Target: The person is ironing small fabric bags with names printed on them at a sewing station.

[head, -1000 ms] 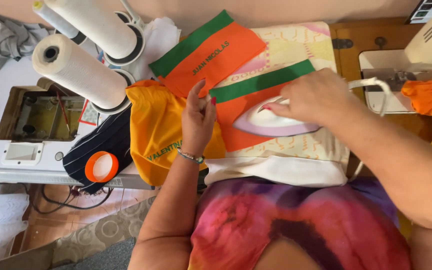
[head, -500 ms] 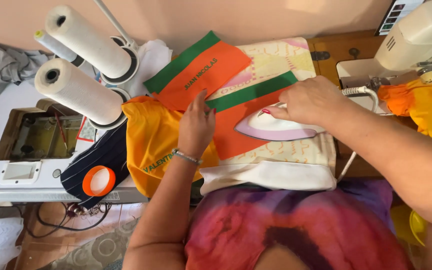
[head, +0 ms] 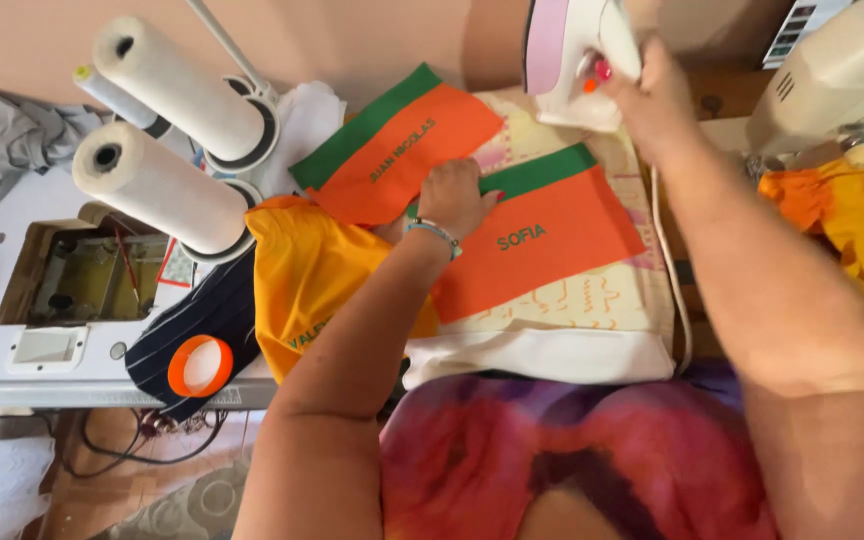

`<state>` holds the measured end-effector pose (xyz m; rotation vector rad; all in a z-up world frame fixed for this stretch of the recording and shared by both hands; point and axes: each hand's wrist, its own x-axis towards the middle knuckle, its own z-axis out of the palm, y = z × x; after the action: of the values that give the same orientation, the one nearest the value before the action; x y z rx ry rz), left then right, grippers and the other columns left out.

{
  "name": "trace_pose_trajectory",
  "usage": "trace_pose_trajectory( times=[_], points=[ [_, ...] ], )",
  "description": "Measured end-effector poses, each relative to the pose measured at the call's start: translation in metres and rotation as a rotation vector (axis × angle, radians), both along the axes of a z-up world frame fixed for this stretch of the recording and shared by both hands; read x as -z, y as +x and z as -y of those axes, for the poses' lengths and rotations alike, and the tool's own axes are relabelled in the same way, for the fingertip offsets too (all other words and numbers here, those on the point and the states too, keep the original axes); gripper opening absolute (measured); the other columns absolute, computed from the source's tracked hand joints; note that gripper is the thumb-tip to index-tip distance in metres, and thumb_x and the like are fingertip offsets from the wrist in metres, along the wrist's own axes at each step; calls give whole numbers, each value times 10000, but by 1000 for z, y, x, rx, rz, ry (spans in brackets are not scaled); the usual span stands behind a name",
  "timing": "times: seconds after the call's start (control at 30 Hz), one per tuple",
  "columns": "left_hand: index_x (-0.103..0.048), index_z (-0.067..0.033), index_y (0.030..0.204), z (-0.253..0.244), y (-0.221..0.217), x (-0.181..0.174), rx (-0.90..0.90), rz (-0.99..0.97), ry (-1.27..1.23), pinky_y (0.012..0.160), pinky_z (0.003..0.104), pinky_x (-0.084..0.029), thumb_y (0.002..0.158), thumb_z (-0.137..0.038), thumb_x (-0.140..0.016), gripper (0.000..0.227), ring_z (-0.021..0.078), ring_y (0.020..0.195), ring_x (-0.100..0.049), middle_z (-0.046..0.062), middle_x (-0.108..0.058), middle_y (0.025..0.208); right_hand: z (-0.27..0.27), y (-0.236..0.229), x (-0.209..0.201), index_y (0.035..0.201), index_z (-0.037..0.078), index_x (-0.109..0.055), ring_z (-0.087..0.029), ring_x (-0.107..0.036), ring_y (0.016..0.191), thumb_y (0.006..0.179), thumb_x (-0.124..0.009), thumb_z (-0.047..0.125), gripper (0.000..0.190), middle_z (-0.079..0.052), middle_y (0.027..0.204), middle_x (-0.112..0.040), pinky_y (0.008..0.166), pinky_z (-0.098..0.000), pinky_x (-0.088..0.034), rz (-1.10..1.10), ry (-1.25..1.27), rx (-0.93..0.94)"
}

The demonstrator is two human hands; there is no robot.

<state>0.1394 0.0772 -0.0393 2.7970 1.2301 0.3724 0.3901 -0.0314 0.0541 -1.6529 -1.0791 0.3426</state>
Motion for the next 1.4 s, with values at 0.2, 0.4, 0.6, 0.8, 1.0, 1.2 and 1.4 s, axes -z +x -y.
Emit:
trace_pose_trajectory(
  times=[0.2, 0.4, 0.6, 0.8, 1.0, 1.2, 1.4],
  points=[
    [-642, -175, 937, 85, -24, -41, 559, -46, 292, 342, 450, -415, 861, -128, -621, 92, 308, 539, -629, 62, -558, 850, 17, 1, 57, 1376, 113, -477, -113, -609, 994, 1065, -575, 131, 327, -25, 1108, -633, 912, -297, -495, -220, 180, -126],
    [-548, -177, 739, 122, -76, -156, 547, 305, 410, 446, 427, -399, 1046, -401, -595, 383, 221, 584, -619, 10, -604, 666, 54, -13, 10, 1381, 101, -450, -166, -656, 1067, 973, -650, 311, 501, -61, 1341, -644, 875, -338, -501, -89, -195, 17],
    [-661, -146, 760, 16, -73, -184, 65, 83, 59, 548, 560, -423, 1008, -581, -585, 507, 454, 693, -639, 155, -683, 713, 129, -27, 28, 1392, 3, -434, -249, -609, 1256, 1017, -597, -67, 415, -157, 1333, -605, 1110, -329, -475, -18, 131, -79],
    [-767, -134, 1033, -153, -98, -103, -111, -239, 243, 738, 551, -576, 1108, -560, -519, 499, 406, 911, -750, 166, -772, 917, 221, -37, 47, 1265, 38, -672, -205, -750, 724, 989, -668, 45, 276, -98, 954, -762, 701, -344, -594, 50, 26, -66],
    [-689, -219, 1217, -145, -108, -62, -243, -566, 663, 787, 420, -491, 977, -605, -596, 464, 279, 1052, -688, 51, -729, 1148, 313, -13, 46, 1152, 108, -727, -177, -738, 980, 971, -711, 124, 183, -46, 1108, -772, 885, -305, -541, 433, -100, 104],
    [-591, -170, 709, -19, -54, -102, 260, -112, 508, 516, 472, -403, 906, -427, -709, 345, 361, 661, -621, 66, -629, 705, 343, 66, 41, 1136, -17, -767, -357, -692, 1008, 989, -720, 23, 160, -172, 1100, -757, 908, -466, -529, 710, -194, 448],
    [-736, -107, 1108, 137, -49, -117, 884, 165, -21, 768, 433, -498, 916, -326, -753, 291, 285, 820, -699, 61, -753, 967, 283, 77, 40, 1508, 76, -492, -452, -322, 1454, 795, -795, 287, 803, -225, 1599, -384, 1147, -610, -279, 649, -374, 388]
  ],
)
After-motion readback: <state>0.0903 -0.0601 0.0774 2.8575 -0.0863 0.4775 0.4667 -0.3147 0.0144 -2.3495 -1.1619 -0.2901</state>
